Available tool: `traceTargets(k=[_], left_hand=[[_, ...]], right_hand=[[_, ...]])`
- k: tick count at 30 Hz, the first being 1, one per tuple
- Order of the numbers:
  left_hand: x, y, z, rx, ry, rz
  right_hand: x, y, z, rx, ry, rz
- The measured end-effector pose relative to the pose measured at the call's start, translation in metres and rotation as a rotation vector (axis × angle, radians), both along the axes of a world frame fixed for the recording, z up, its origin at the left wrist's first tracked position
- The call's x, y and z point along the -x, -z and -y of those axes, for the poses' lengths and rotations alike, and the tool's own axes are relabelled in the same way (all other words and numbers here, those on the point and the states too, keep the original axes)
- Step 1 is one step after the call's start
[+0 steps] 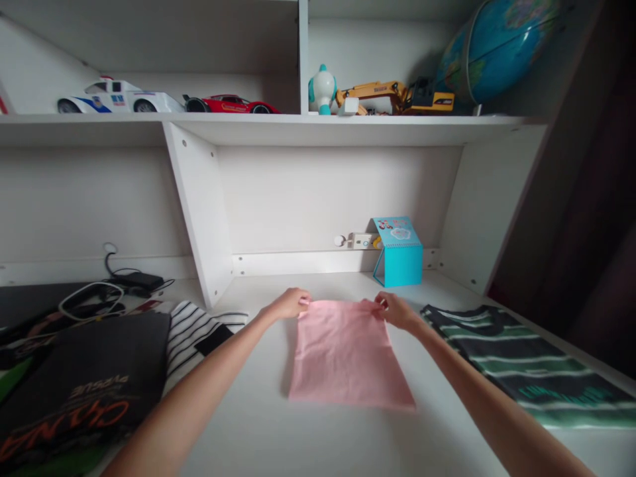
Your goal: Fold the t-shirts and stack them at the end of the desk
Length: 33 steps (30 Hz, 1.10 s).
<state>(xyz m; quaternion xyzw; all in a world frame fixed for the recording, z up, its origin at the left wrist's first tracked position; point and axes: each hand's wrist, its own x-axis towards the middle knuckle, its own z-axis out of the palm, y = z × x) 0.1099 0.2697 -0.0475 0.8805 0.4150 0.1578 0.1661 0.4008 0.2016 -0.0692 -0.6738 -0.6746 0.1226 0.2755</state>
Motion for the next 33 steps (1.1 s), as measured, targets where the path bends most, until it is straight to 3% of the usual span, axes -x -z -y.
traceTargets(k=[5, 7, 8, 10, 13, 16, 20, 25, 29, 33], left_hand=[[0.004, -0.083, 0.039, -0.325, 0.029, 0.226], [0.007, -0.099, 0.065, -0.381, 0.045, 0.229], [0.009, -0.099, 0.078, -0.392, 0.049, 0.205], [0.014, -0.088, 0.101, -0.374, 0.068, 0.116], [0.023, -0.052, 0.125, -0.206, 0.217, -0.077], [0.026, -0.02, 0.137, -0.049, 0.354, -0.152], [0.01, 0.004, 0.144, -0.072, 0.323, -0.112], [-0.009, 0.017, 0.138, -0.104, 0.185, -0.188], [-0.014, 0.013, 0.117, -0.076, 0.194, -0.239], [-0.037, 0.013, 0.094, -0.112, 0.171, -0.303]], right_hand=[[-0.014, -0.072, 0.036, -0.296, -0.008, -0.128], [-0.014, -0.083, 0.062, -0.421, -0.052, -0.181], [-0.013, -0.083, 0.078, -0.447, -0.08, -0.188], [-0.012, -0.07, 0.109, -0.371, -0.151, -0.144], [-0.017, -0.036, 0.146, -0.037, -0.297, -0.019], [-0.027, -0.006, 0.158, 0.159, -0.367, 0.057], [-0.028, 0.019, 0.132, -0.025, -0.286, 0.103], [-0.008, 0.03, 0.106, -0.136, -0.369, 0.207], [0.019, 0.033, 0.136, -0.227, -0.31, 0.303], [0.082, 0.05, 0.169, -0.405, -0.303, 0.442]])
